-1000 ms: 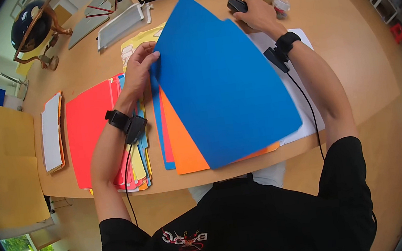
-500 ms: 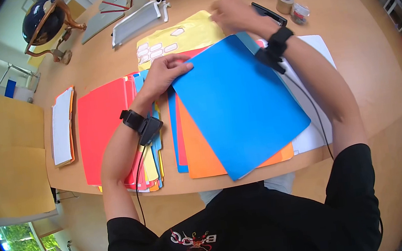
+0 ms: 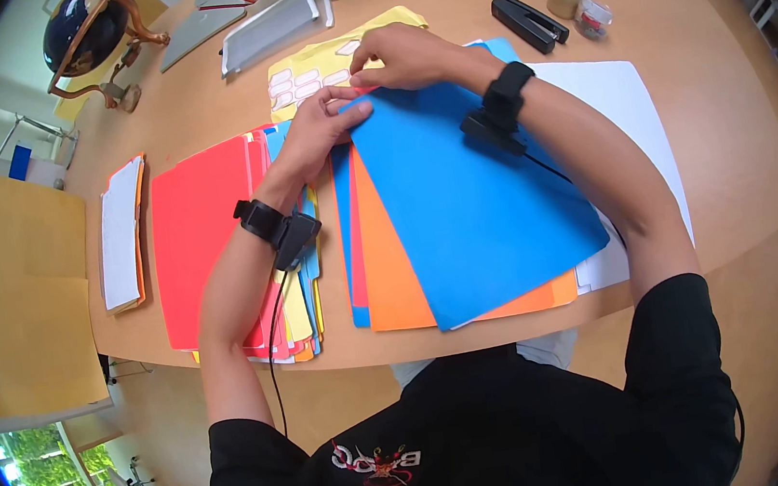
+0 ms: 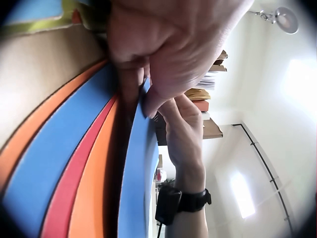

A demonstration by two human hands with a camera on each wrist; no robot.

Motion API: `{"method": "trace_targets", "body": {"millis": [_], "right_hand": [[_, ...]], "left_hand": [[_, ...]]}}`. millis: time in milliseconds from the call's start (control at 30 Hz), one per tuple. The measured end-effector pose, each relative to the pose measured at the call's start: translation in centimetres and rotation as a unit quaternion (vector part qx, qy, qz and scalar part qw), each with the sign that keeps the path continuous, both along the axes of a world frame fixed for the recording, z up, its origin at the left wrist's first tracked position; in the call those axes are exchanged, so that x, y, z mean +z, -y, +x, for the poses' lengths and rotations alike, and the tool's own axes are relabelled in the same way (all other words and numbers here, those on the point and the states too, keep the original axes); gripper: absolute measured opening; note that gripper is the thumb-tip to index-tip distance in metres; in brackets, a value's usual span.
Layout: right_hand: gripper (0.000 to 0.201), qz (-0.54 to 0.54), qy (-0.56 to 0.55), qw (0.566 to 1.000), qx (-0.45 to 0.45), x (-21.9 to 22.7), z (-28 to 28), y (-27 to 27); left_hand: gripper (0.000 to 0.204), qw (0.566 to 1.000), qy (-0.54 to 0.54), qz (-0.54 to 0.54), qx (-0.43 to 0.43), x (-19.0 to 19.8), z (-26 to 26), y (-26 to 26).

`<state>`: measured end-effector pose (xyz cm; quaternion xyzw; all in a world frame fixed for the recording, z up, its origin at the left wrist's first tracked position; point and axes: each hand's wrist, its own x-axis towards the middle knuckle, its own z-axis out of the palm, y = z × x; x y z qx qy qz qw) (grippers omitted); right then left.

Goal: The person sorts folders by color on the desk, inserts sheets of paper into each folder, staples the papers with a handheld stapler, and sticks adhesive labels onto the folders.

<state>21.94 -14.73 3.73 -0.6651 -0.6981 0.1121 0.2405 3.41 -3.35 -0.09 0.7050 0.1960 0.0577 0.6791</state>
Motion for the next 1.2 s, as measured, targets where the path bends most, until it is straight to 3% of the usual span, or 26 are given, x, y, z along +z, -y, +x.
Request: {"method": "trace_targets", "body": {"millis": [100, 167, 233, 300, 333, 400, 433, 500, 533, 600, 633, 700, 733, 767, 833, 900, 967, 1033, 1067, 1200], "right_hand": [[0.041, -0.017, -0.027, 0.998, -0.058, 0.0, -2.0, 1.6], [0.054, -0.106, 0.058, 0.975, -0.188, 1.8, -3.9, 2.7], [0.054, -0.102, 0.045, 0.975, -0.194, 1.8, -3.5, 3.3], [0.046, -0.045, -0.01, 0.989, -0.143, 0.4, -1.8, 4.2], [0.046, -0.044, -0.01, 0.989, -0.142, 0.1, -1.3, 5.1], [0.037, 0.108, -0.031, 0.985, -0.133, -0.1, -0.1, 7.0], [0.037, 0.109, -0.029, 0.985, -0.131, -0.3, 0.8, 7.9], [0.034, 0.26, 0.005, 0.917, -0.303, -0.7, 2.7, 9.8], [0.034, 0.262, 0.007, 0.916, -0.303, -0.6, 3.6, 10.7], [0.031, 0.26, -0.283, 0.832, -0.401, -1.0, 5.0, 12.9], [0.031, 0.259, -0.281, 0.83, -0.406, -1.4, 5.1, 13.8], [0.03, 0.118, -0.268, 0.874, -0.387, -2.7, 5.3, 15.5], [0.032, 0.097, -0.235, 0.913, -0.32, -4.4, 6.1, 16.2], [0.04, 0.024, -0.224, 0.919, -0.323, -5.0, 6.0, 16.3], [0.047, 0.05, -0.081, 0.948, -0.304, -3.9, 3.7, 16.4], [0.049, 0.029, -0.096, 0.946, -0.307, -3.7, 3.3, 16.4], [0.05, 0.025, -0.117, 0.95, -0.288, -4.1, 3.4, 16.4], [0.048, 0.034, -0.128, 0.947, -0.292, -4.1, 3.4, 16.4], [0.046, 0.044, -0.132, 0.946, -0.293, -3.9, 3.3, 16.4], [0.041, 0.05, -0.126, 0.94, -0.314, -3.9, 3.3, 16.5]], "left_hand": [[0.026, 0.998, 0.032, -0.046, 0.036, -0.7, 0.4, -0.5], [0.025, 0.995, 0.067, -0.058, 0.045, 0.2, 0.3, 0.0], [0.029, 0.995, 0.068, -0.071, 0.023, 0.8, 0.0, 0.6], [0.031, 0.993, 0.101, 0.007, -0.065, 0.8, -0.2, 0.8], [0.031, 0.993, 0.102, 0.008, -0.063, 0.8, -0.3, 0.9], [0.036, 0.993, 0.11, 0.001, -0.041, 1.1, -0.3, 1.0], [0.036, 0.993, 0.113, 0.003, -0.039, 1.3, -0.3, 1.0], [0.031, 0.994, 0.104, -0.032, 0.012, 1.7, -0.4, 0.9], [0.031, 0.994, 0.106, -0.031, 0.011, 2.1, -0.1, 0.6], [0.031, 0.99, 0.123, -0.045, 0.048, 2.7, 0.1, 0.0], [0.031, 0.99, 0.123, -0.048, 0.044, 3.8, -0.1, 0.2], [0.03, 0.99, 0.114, 0.012, 0.084, 8.2, -1.2, 0.4], [0.034, 0.989, 0.113, 0.048, 0.087, 9.8, -1.7, -0.7], [0.039, 0.986, 0.112, 0.086, 0.089, 11.3, -2.5, -2.2], [0.044, 0.982, 0.173, 0.031, 0.074, 14.9, -5.1, -4.1], [0.045, 0.981, 0.125, -0.005, 0.15, 17.1, -8.1, -8.6], [0.048, 0.974, 0.089, 0.032, 0.206, 18.3, -11.1, -10.2], [0.049, 0.961, 0.049, 0.112, 0.247, 16.8, -14.5, -13.9], [0.045, 0.961, 0.014, 0.102, 0.256, 15.1, -16.8, -16.7], [0.038, 0.926, -0.134, 0.176, 0.306, 6.3, -24.7, -24.9]]}}
